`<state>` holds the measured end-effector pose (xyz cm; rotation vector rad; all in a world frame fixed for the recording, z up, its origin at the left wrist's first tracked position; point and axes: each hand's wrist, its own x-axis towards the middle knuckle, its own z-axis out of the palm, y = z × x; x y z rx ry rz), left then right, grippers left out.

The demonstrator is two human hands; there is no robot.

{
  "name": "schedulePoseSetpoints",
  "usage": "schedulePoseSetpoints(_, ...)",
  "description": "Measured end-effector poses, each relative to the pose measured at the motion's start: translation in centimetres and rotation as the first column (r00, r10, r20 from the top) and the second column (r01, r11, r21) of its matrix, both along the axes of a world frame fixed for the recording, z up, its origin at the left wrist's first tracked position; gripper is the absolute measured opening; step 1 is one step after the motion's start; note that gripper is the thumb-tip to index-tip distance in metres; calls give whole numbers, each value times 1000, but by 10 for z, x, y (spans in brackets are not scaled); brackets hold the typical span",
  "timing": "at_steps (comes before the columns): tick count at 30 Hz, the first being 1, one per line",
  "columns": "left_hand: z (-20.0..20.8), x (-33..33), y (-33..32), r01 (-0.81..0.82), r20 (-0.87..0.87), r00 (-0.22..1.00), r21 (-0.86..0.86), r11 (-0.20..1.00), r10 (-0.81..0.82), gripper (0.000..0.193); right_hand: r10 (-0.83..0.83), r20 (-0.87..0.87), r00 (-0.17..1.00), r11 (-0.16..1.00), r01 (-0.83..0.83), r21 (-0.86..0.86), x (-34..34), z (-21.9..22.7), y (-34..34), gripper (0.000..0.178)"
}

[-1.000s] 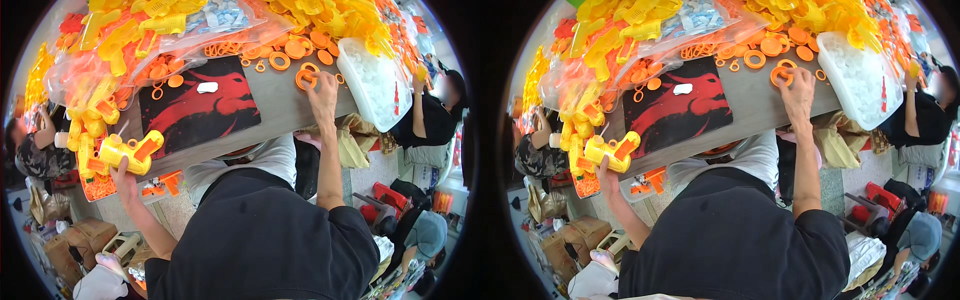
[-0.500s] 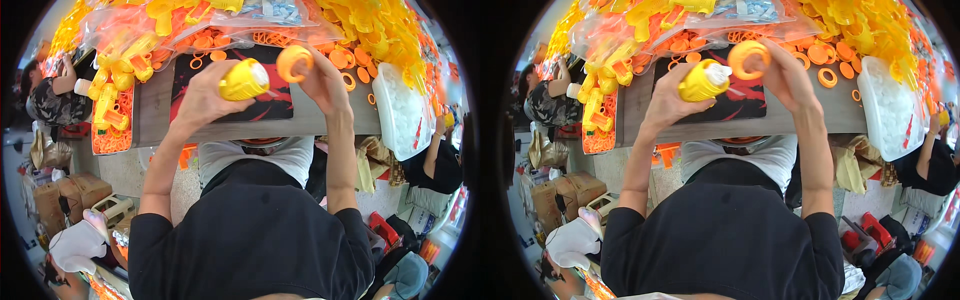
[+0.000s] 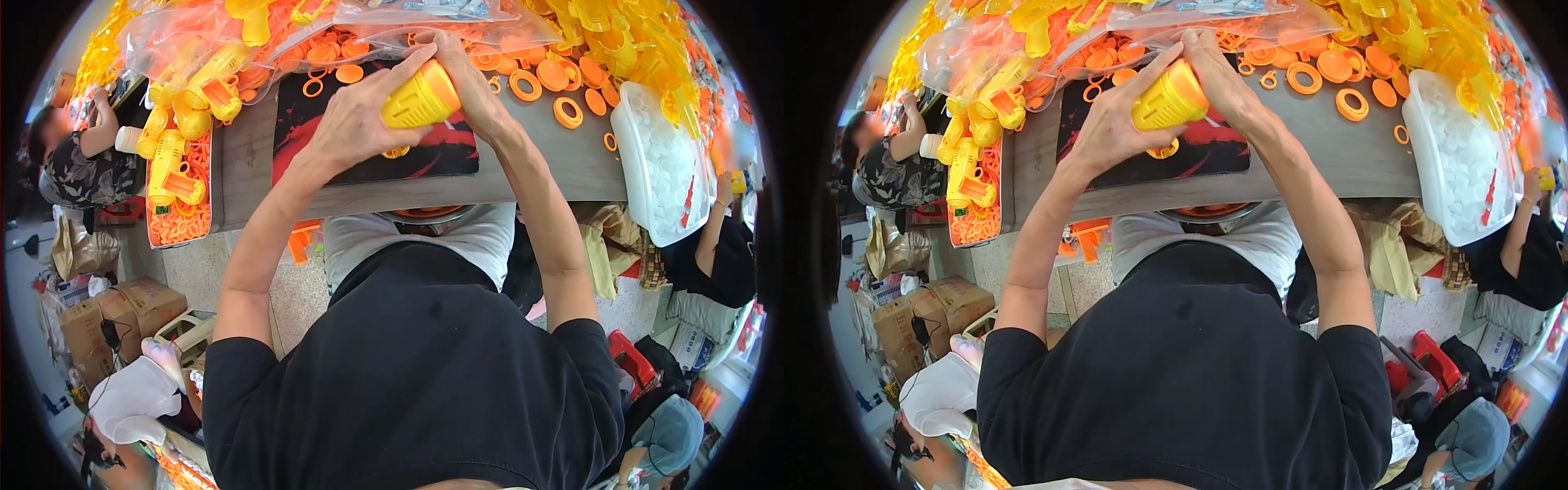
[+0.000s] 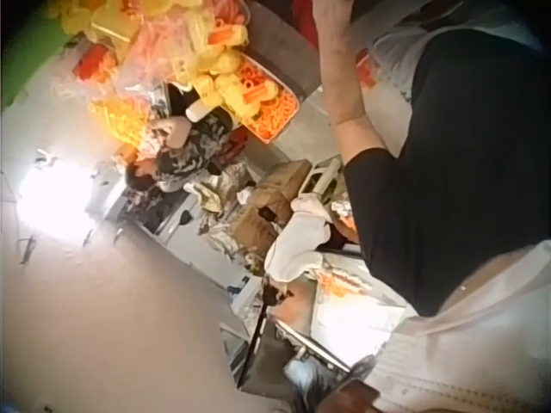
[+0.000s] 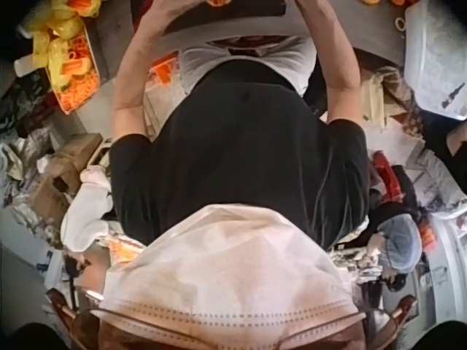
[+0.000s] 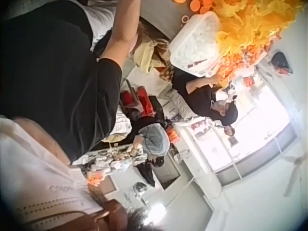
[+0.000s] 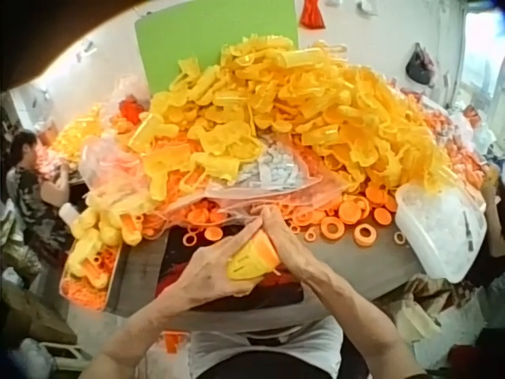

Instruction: Assemble plastic components onto yellow toy guns at a factory workbench.

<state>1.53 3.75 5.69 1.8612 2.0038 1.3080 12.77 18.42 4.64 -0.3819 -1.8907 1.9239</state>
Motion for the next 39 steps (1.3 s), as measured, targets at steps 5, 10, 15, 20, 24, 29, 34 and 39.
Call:
schedulePoseSetpoints(5,-6,-14,5,-4,-1,1000,-31,999,4,83,-110,31,993,981,103,166,25,7,6,55)
schedulePoseSetpoints(10,4,-11,3,6,-30,999,-166,986,-11,86,50,207,977,948,-112,296,37,28,25,54)
schedulePoseSetpoints(15,6,-8,0,39,41,999,-193,980,-31,95,163,196,967,905,-225,362,41,28,34,49)
schedulePoseSetpoints(20,0,-15,1,44,8,999,-110,993,-44,99,120,-32,992,889,-93,449,39,10,24,49)
schedulePoseSetpoints(24,-3,-16,5,56,6,998,-22,998,-56,99,96,-55,994,914,-66,400,38,3,22,50)
schedulePoseSetpoints(29,4,-11,-1,96,-11,995,-72,993,-97,91,71,-68,995,925,-40,377,50,6,14,54)
schedulePoseSetpoints(34,13,18,-16,183,-212,951,-195,964,-223,81,61,-56,997,998,-60,18,42,22,-12,54)
schedulePoseSetpoints(39,14,19,-13,290,-235,914,-189,938,-330,82,129,-104,986,963,-99,249,48,7,-21,46)
